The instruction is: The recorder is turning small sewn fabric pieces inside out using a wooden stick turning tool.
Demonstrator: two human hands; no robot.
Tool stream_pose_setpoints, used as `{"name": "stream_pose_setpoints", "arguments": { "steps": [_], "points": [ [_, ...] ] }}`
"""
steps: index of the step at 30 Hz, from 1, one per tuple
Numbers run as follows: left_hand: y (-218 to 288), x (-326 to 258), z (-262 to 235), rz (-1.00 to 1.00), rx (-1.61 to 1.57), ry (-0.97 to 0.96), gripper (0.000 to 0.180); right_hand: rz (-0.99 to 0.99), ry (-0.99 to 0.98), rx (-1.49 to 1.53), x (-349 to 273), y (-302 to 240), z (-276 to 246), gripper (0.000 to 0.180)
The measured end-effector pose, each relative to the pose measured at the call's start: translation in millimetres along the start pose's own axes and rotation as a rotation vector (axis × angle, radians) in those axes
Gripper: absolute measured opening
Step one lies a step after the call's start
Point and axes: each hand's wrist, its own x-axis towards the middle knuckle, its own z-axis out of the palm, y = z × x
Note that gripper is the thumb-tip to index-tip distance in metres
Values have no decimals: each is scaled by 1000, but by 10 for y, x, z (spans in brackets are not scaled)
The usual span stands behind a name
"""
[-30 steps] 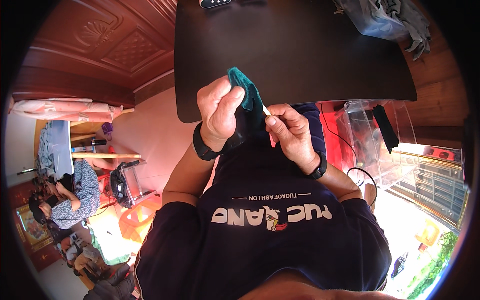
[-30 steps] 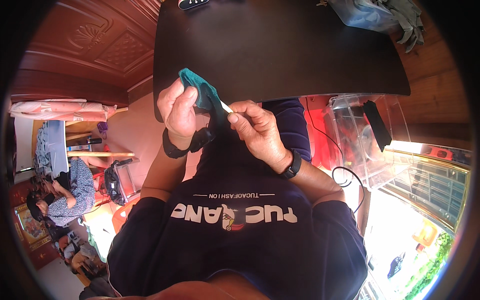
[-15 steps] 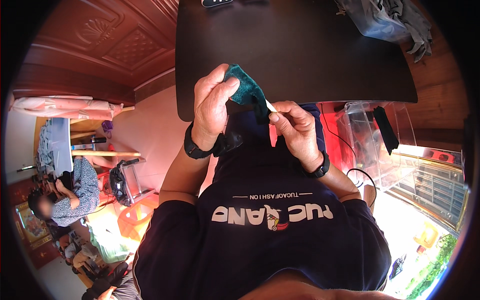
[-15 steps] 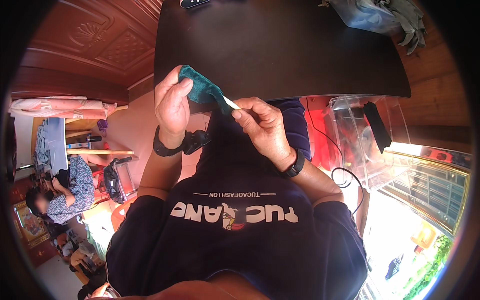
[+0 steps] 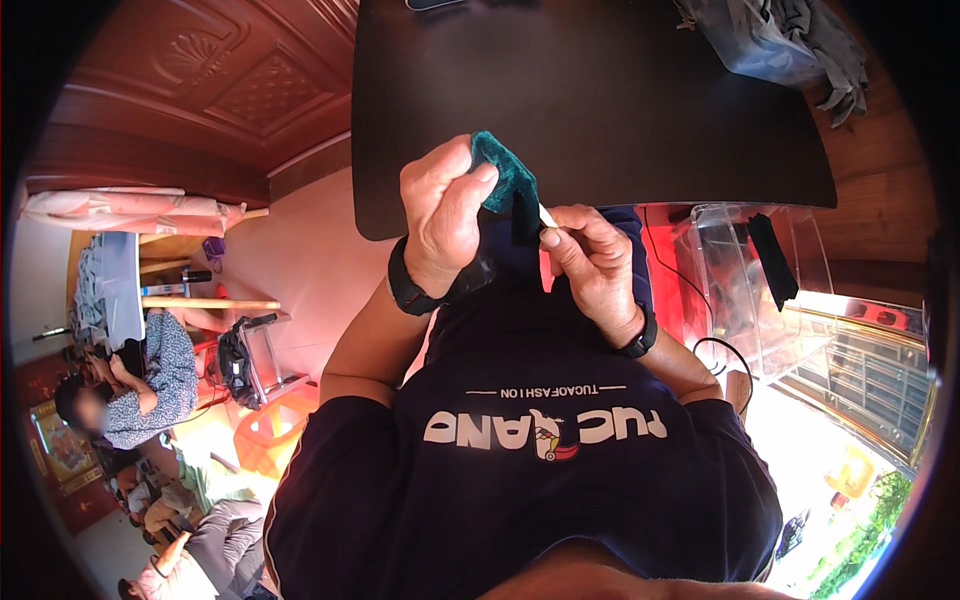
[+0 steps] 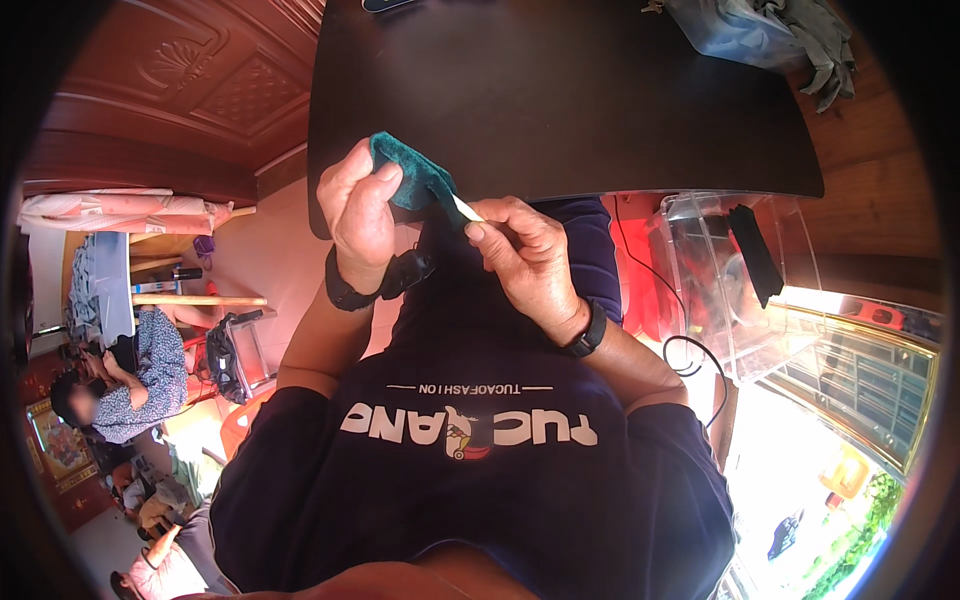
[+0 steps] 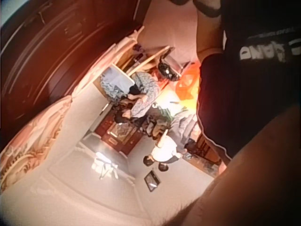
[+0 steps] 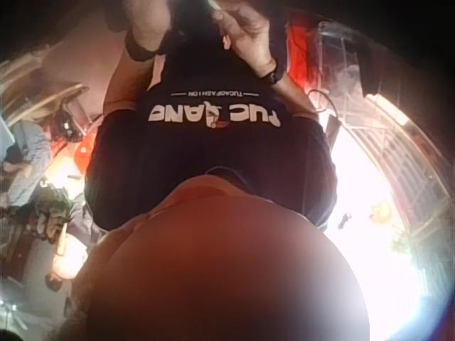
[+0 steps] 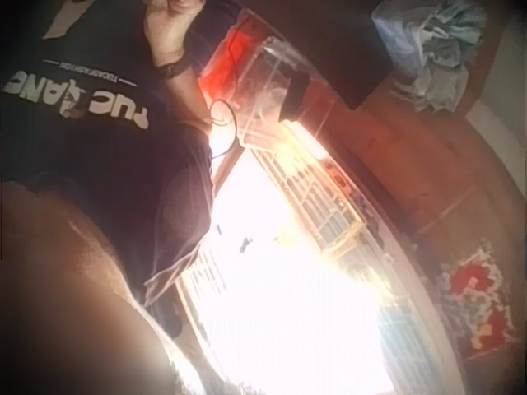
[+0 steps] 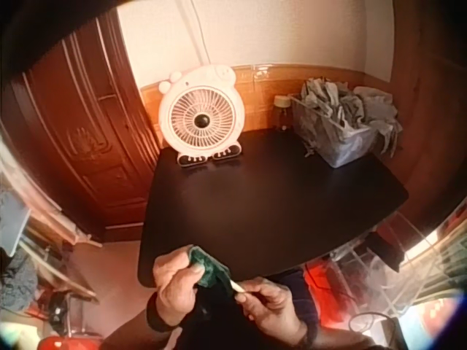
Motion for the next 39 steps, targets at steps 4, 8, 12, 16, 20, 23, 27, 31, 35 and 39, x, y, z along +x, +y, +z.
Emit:
{"name": "stream_pose_setpoints", "arguments": {
  "steps": [4,8,12,16,20,23,27,31,35,39],
  "points": [
    [-34,19,-28,21,-137,-30,19,-54,32,-57,33,25,-31,14],
    [-99,9,-216,-106,-98,-59,35,-57,24,-84,38,19,-44,16],
    [-66,0,-217,-115,-72,-35,26,-61,19,-107,29,20,-55,18],
    [-86,-19,-203,-63,-64,9,20,-1,31,-45,13,39,-41,14],
    [-20,-25,-175,-54,-58,22,17,37,42,26,14,53,-49,9],
    [11,-36,-165,-54,1,10,15,68,42,55,16,22,-18,9],
    [45,-52,-138,-25,68,-6,13,86,29,62,7,23,-26,8],
    [-5,-46,-143,41,18,-23,9,115,-4,60,-12,-3,-20,6],
    [6,-32,-152,23,104,-56,8,188,-44,114,-27,5,-65,5],
    [-49,-56,-157,-45,-146,-124,11,170,-69,148,-12,0,-54,5]
  ]
}}
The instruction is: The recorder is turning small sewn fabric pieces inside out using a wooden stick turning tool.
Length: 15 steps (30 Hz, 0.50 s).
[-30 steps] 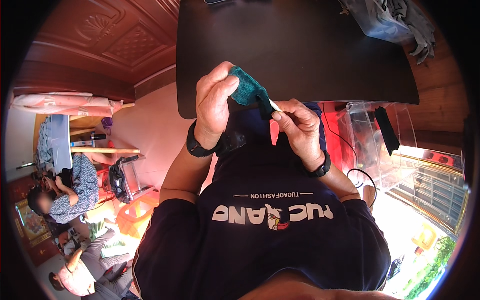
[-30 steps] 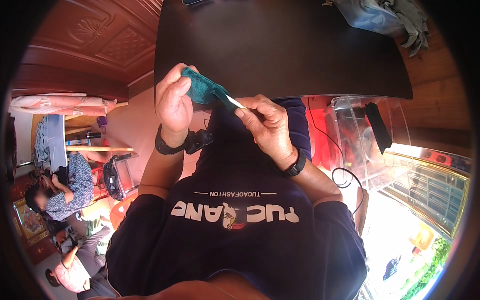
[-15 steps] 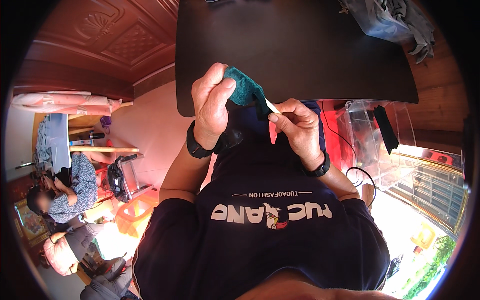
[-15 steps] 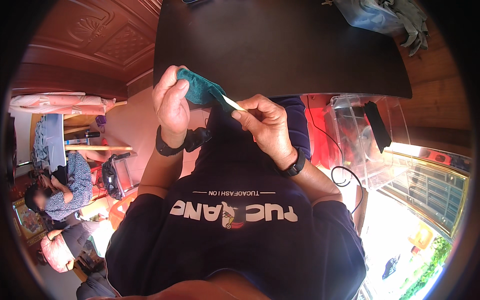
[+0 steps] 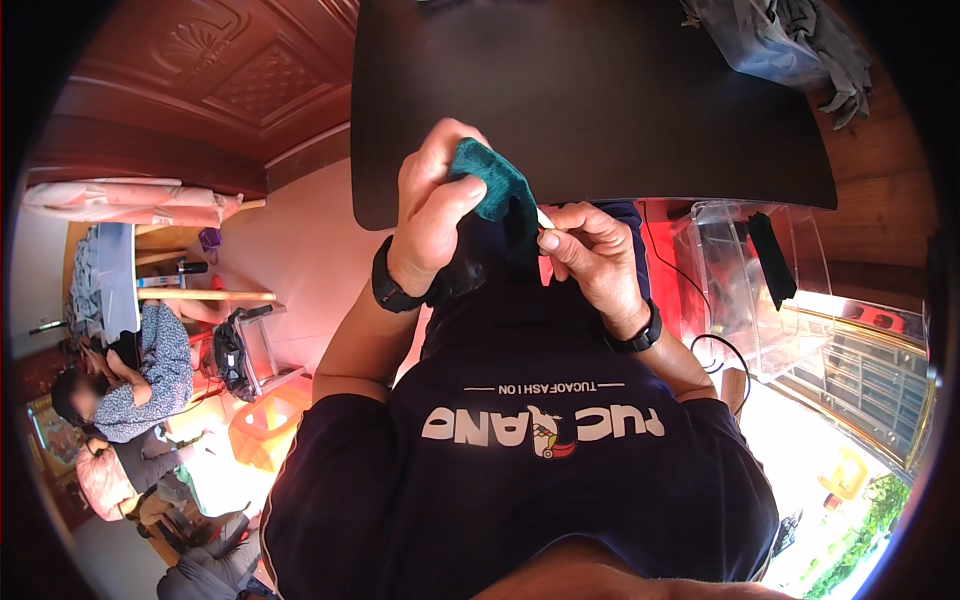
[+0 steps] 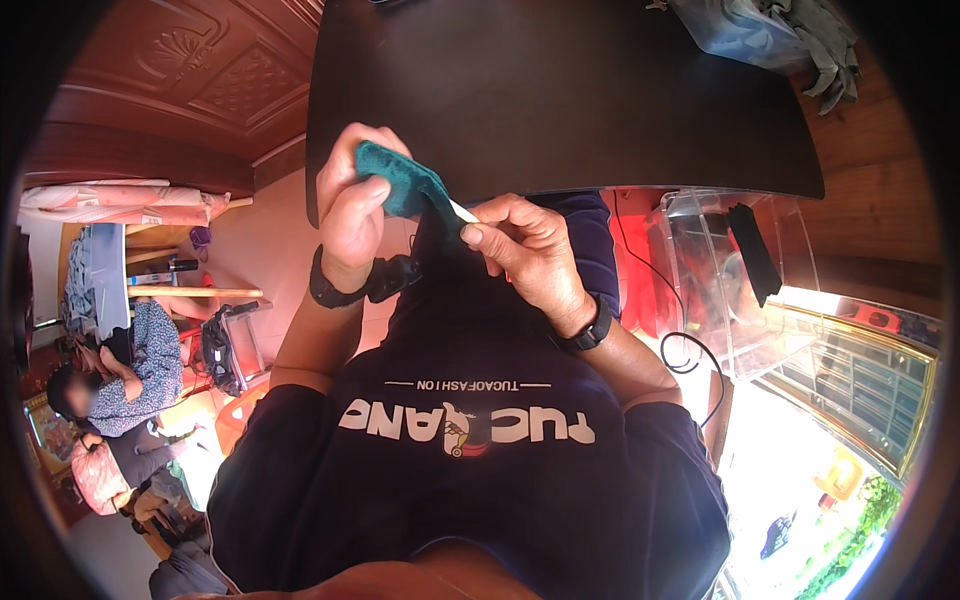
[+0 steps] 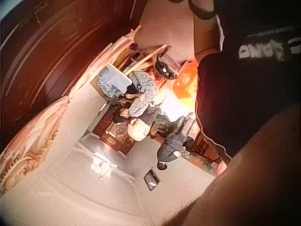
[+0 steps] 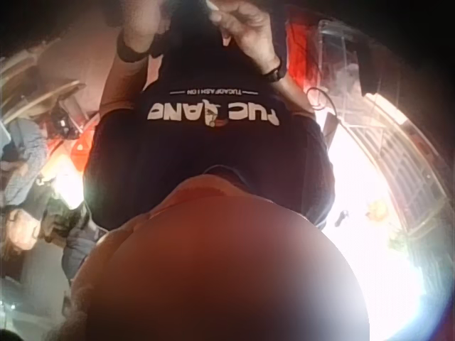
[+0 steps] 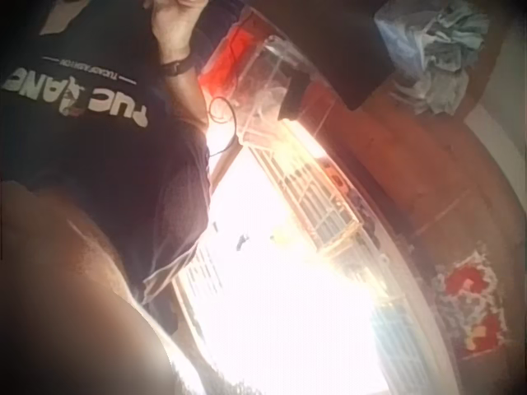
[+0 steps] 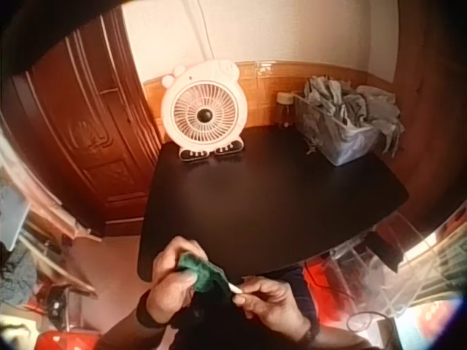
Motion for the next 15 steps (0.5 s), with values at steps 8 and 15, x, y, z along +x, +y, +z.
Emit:
{"name": "stream_pose_setpoints", "arguments": {
  "steps": [8,15],
  "points": [
    [5,-6,-24,-68,-6,-98,10,-31,26,-70,-1,1,-2,6],
    [4,-4,-71,-130,61,-49,13,-57,12,-99,-6,21,-14,6]
  ]
}}
